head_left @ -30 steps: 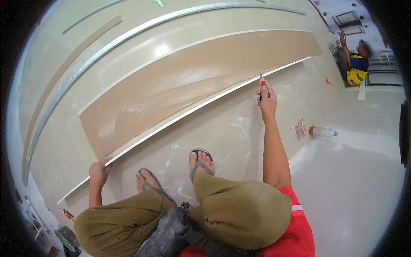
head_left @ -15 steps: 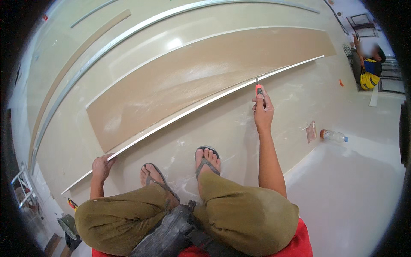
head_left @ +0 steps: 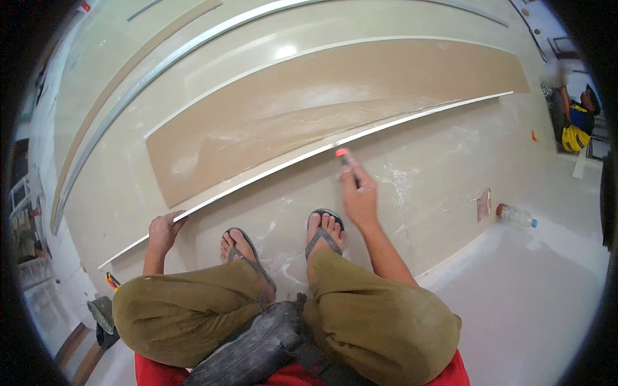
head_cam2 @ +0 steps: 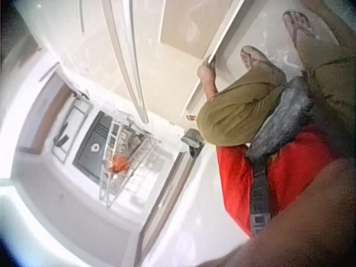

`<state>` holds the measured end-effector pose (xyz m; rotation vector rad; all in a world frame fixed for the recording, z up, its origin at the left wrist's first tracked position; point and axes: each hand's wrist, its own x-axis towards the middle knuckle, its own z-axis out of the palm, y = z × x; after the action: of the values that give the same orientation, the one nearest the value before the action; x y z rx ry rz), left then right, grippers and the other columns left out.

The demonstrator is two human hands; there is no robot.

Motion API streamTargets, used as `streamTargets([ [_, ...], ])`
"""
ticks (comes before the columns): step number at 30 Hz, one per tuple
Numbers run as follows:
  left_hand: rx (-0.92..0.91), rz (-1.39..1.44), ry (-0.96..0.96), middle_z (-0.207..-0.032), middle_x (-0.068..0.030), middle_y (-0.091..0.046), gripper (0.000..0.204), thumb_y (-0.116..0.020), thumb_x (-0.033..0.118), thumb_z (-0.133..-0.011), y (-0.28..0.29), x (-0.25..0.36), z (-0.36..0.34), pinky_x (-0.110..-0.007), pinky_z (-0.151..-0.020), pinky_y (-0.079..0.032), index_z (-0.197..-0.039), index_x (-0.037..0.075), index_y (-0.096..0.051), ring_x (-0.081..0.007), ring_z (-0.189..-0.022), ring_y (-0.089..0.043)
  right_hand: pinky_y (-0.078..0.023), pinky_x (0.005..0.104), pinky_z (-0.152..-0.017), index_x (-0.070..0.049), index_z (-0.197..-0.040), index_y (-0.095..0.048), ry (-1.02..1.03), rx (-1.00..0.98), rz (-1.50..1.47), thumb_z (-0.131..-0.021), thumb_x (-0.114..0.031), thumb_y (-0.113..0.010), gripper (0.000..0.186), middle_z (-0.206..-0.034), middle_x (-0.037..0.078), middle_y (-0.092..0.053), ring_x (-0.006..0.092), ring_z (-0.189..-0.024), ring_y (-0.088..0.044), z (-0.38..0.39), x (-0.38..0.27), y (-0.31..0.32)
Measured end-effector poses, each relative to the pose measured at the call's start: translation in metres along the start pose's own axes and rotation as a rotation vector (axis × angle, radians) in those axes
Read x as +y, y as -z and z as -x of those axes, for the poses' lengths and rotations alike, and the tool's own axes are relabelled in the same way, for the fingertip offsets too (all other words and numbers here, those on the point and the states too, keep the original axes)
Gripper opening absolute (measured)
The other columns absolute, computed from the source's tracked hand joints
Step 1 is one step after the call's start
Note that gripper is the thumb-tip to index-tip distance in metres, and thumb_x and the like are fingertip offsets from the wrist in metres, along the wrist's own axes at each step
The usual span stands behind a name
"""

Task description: The person cuts a piece of drywall by scoring it with a utility knife and then snapping it along the scored line.

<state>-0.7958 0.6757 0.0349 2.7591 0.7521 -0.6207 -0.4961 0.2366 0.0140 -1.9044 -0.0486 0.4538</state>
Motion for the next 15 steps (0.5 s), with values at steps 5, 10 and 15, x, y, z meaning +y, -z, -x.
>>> streamTargets([
  [5, 0.005, 0.042, -0.003, -0.097, -0.0133, -0.079, 0.028, -0.075, 0.041, -0.097, -0.001, 0.007, -0.001, -0.049, -0.08, -0.056, -0.118, 0.023, -0.081, -0.039, -0.087, -0.073, -0.049, 0.0352, -0.103, -0.003, -0.148, -0.062, 0.052, -0.106, -0.02, -0.108, -0.021, -0.06, 0.045, -0.131, 0.017, -0.073, 0.0207, -0.118, -0.066, 0.012, -0.004, -0.008],
  [10, 0.009, 0.0, -0.007, -0.098, -0.0128, -0.079, 0.028, -0.074, 0.04, -0.097, 0.002, 0.009, -0.001, -0.049, -0.08, -0.057, -0.118, 0.023, -0.081, -0.0388, -0.088, -0.073, -0.042, 0.0264, -0.064, -0.006, -0.153, -0.059, 0.001, 0.305, -0.069, -0.11, -0.026, -0.056, 0.047, -0.082, -0.002, -0.058, 0.0068, -0.072, -0.047, -0.054, 0.013, 0.072],
  [15, 0.017, 0.022, 0.017, -0.097, -0.0131, -0.079, 0.028, -0.074, 0.041, -0.097, -0.001, -0.002, 0.005, -0.049, -0.079, -0.057, -0.117, 0.023, -0.081, -0.0386, -0.089, -0.073, -0.04, 0.0239, -0.06, -0.007, -0.153, -0.059, -0.023, 0.278, -0.02, -0.111, -0.025, -0.056, 0.046, -0.083, -0.003, -0.055, 0.0051, -0.069, -0.047, -0.047, 0.011, 0.049],
])
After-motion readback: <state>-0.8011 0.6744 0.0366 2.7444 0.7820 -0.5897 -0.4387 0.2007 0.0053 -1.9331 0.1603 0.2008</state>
